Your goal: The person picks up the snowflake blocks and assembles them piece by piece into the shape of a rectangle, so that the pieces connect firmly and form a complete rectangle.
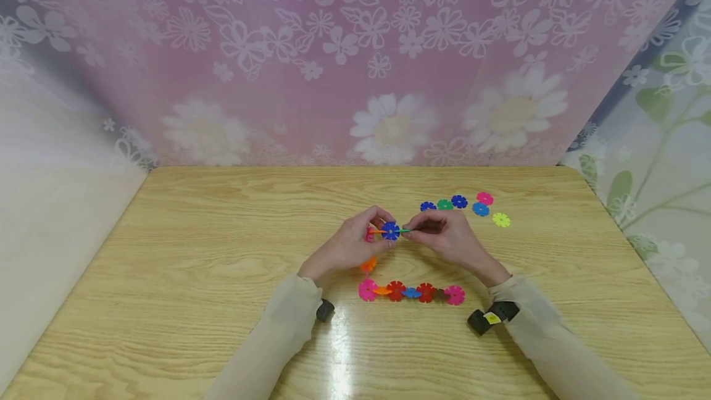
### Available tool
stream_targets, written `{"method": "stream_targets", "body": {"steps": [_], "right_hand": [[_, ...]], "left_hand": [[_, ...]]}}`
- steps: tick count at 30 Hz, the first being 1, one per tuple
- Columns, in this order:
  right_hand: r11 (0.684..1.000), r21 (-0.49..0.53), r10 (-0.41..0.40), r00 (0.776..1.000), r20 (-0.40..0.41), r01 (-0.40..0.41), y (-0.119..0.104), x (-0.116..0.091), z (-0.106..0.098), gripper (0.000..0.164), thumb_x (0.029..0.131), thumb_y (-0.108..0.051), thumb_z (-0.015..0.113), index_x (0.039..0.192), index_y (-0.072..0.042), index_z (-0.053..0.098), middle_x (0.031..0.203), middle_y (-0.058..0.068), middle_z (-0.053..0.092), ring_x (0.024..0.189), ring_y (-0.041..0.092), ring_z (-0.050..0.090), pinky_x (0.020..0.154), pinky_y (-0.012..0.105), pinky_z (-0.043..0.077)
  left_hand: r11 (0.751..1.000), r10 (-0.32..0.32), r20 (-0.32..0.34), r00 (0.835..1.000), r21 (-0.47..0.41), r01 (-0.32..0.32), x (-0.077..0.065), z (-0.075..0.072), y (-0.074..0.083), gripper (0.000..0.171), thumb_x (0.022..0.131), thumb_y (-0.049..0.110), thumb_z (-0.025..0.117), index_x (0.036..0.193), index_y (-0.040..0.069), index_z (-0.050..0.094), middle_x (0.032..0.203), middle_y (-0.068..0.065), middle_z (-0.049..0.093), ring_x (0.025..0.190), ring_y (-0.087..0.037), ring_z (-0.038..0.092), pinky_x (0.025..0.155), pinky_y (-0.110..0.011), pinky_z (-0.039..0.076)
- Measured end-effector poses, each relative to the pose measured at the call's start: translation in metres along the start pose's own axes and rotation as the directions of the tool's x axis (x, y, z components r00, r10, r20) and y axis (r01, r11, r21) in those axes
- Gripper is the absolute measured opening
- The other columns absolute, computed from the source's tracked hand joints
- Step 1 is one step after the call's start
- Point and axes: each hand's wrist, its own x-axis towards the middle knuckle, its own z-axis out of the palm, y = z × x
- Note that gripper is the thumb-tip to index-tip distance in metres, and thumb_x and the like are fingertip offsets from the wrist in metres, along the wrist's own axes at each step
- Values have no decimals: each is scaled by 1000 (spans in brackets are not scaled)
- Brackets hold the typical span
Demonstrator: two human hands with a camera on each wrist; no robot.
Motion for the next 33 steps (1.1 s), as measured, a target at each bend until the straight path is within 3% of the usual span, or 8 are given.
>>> {"method": "stream_targets", "body": {"steps": [4,11,18,24,33], "right_hand": [[1000,-18,16,999,38,-15,-1,1,-2,9,90,-5,78,98,-6,77,98,12,77,89,12,75,79,23,61],[989,-132,73,995,70,-63,5,2,-23,18,90,-14,79,106,-7,76,104,8,78,97,18,75,80,23,60],[935,-339,109,994,3,-101,20,10,-49,19,95,-23,75,109,-11,77,106,4,78,97,21,71,78,21,56],[912,-401,90,996,5,-80,36,19,-63,22,92,-19,77,111,-8,76,104,8,77,93,22,71,76,20,55],[856,-505,149,988,41,-108,42,30,-69,36,90,-27,80,121,-10,74,104,10,72,91,21,64,76,34,49]], "left_hand": [[1000,-8,-12,1000,24,8,-1,-2,0,34,97,27,72,127,21,59,116,-2,65,81,-18,55,73,-29,47],[1000,-22,-21,1000,18,22,-4,-5,1,31,98,31,70,126,22,60,115,-1,67,94,-17,61,86,-33,52],[1000,-18,-18,1000,8,19,-3,-6,1,25,99,29,68,123,23,62,112,1,68,88,-18,61,80,-32,51],[1000,-11,-12,1000,15,11,-3,-6,2,25,100,27,67,123,21,62,111,0,68,83,-18,60,78,-31,50],[1000,-14,-9,1000,22,14,-1,-6,1,24,100,28,67,123,21,62,112,0,68,88,-17,61,81,-31,51]]}}
